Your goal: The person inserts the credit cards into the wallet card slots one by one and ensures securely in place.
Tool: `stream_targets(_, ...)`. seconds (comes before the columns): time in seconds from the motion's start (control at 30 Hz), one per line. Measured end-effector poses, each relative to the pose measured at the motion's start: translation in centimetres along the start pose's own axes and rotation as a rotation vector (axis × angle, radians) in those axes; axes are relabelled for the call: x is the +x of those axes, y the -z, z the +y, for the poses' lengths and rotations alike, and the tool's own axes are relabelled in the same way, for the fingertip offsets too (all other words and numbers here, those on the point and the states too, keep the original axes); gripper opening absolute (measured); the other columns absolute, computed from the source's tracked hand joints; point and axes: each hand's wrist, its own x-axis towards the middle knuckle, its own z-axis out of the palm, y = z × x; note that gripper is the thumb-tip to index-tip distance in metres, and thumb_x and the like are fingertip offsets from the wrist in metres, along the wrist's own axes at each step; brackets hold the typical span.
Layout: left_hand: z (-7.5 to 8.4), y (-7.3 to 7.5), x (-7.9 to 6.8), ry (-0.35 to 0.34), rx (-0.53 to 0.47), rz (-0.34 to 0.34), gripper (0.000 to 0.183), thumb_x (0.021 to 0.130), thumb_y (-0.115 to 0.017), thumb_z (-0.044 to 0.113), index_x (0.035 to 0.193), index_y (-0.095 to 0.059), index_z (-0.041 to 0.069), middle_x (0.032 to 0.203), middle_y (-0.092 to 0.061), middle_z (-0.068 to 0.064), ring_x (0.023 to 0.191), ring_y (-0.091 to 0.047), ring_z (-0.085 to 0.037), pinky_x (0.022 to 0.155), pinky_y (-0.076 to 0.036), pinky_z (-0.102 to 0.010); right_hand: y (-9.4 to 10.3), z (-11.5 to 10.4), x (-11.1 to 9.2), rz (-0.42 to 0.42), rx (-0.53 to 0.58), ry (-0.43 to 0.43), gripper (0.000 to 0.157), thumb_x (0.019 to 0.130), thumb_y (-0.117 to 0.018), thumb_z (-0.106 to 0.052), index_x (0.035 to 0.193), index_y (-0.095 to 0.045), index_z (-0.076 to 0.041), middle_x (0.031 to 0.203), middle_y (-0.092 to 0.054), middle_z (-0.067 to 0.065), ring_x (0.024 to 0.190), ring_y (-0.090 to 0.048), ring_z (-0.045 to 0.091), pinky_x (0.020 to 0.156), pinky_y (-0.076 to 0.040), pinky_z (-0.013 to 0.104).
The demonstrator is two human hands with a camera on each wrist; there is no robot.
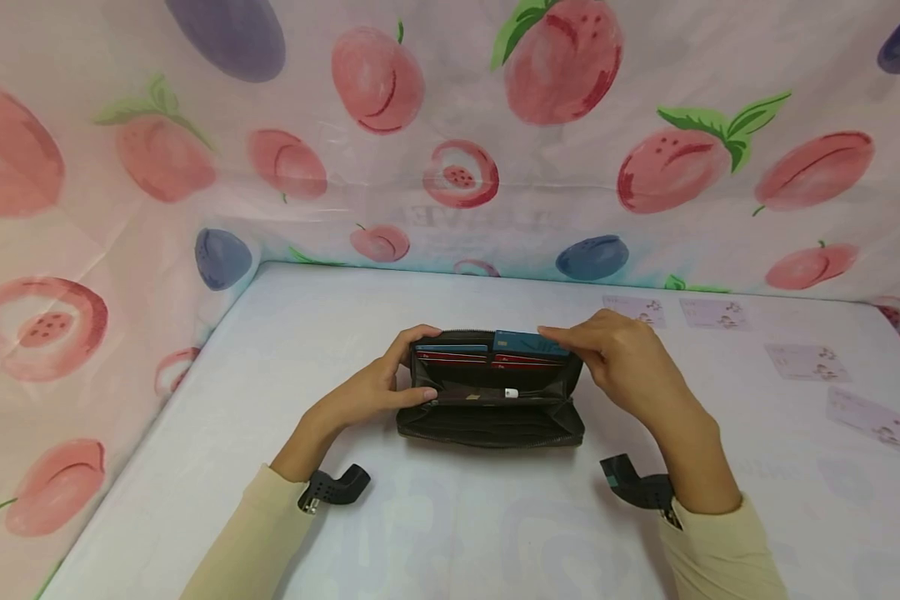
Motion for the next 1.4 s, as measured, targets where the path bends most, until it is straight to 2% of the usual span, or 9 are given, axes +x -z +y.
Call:
stream_targets(0.1,-0.1,0.0,0.0,0.002,0.002,-0.001,0.074,0.088,-0.071,0.026,0.143,-0.024,0.044,0.146,-0.031,0.005,0.127,-0.038,-0.019,0.104,-0.029,-0.052,-0.2,0.2,-0.1,0.010,0.011,0.008,0.049,0.069,-0.076,0.014,0.109,-0.075,-0.014,0.086,-0.071,-0.003,0.073,-0.059,0.012,0.068,-0.043,0.032)
stream_targets(0.33,-0.2,0.0,0.0,-0.001,0.004,0.001,0.074,0.088,-0.071,0.026,0.143,-0.024,0.043,0.149,-0.027,0.007,0.133,-0.031,-0.016,0.104,-0.028,-0.054,-0.9,0.3,0.0,0.000,0.027,0.054,0.047,0.068,-0.074,0.018,0.107,-0.074,-0.009,0.091,-0.061,0.003,0.077,-0.054,0.016,0.058,-0.044,0.033)
stream_targets(0.63,-0.2,-0.1,0.1,-0.010,0.013,-0.007,0.076,0.089,-0.070,0.022,0.148,-0.022,0.033,0.152,-0.025,0.002,0.136,-0.028,-0.019,0.105,-0.026,-0.055,-1.0,0.8,-0.2,0.001,0.052,0.081,0.048,0.066,-0.075,0.020,0.105,-0.075,-0.009,0.090,-0.056,0.003,0.072,-0.044,0.010,0.056,-0.036,0.025)
stream_targets(0.73,0.3,0.0,0.1,-0.001,0.013,-0.012,0.076,0.089,-0.070,0.020,0.148,-0.022,0.028,0.152,-0.024,-0.001,0.136,-0.027,-0.021,0.106,-0.025,-0.055,-1.0,0.9,-0.3,0.001,0.065,0.085,0.049,0.065,-0.075,0.020,0.105,-0.075,-0.009,0.089,-0.055,0.002,0.071,-0.044,0.010,0.058,-0.033,0.021)
stream_targets(0.97,3.4,0.4,-0.7,0.009,-0.011,-0.020,0.072,0.090,-0.068,0.014,0.147,-0.025,0.019,0.151,-0.026,-0.007,0.135,-0.030,-0.024,0.105,-0.026,-0.054,-1.1,1.0,-0.5,0.001,0.094,0.078,0.048,0.065,-0.077,0.018,0.104,-0.076,-0.010,0.087,-0.054,0.000,0.070,-0.042,0.008,0.059,-0.031,0.018)
stream_targets(1.23,3.5,0.5,-0.8,0.014,-0.017,-0.017,0.071,0.090,-0.068,0.014,0.147,-0.025,0.020,0.151,-0.026,-0.007,0.134,-0.031,-0.024,0.104,-0.027,-0.055,-1.3,1.6,-0.6,0.065,0.158,0.076,0.049,0.061,-0.079,0.018,0.099,-0.075,-0.012,0.085,-0.059,-0.002,0.069,-0.050,0.009,0.059,-0.037,0.018)
stream_targets(1.4,3.4,0.4,-0.7,0.022,-0.031,-0.018,0.071,0.091,-0.067,0.014,0.147,-0.025,0.020,0.152,-0.024,-0.006,0.135,-0.029,-0.026,0.104,-0.027,-0.055,-1.4,1.8,-0.7,0.063,0.160,0.065,0.048,0.058,-0.080,0.017,0.096,-0.076,-0.012,0.086,-0.060,-0.002,0.070,-0.051,0.010,0.060,-0.037,0.018)
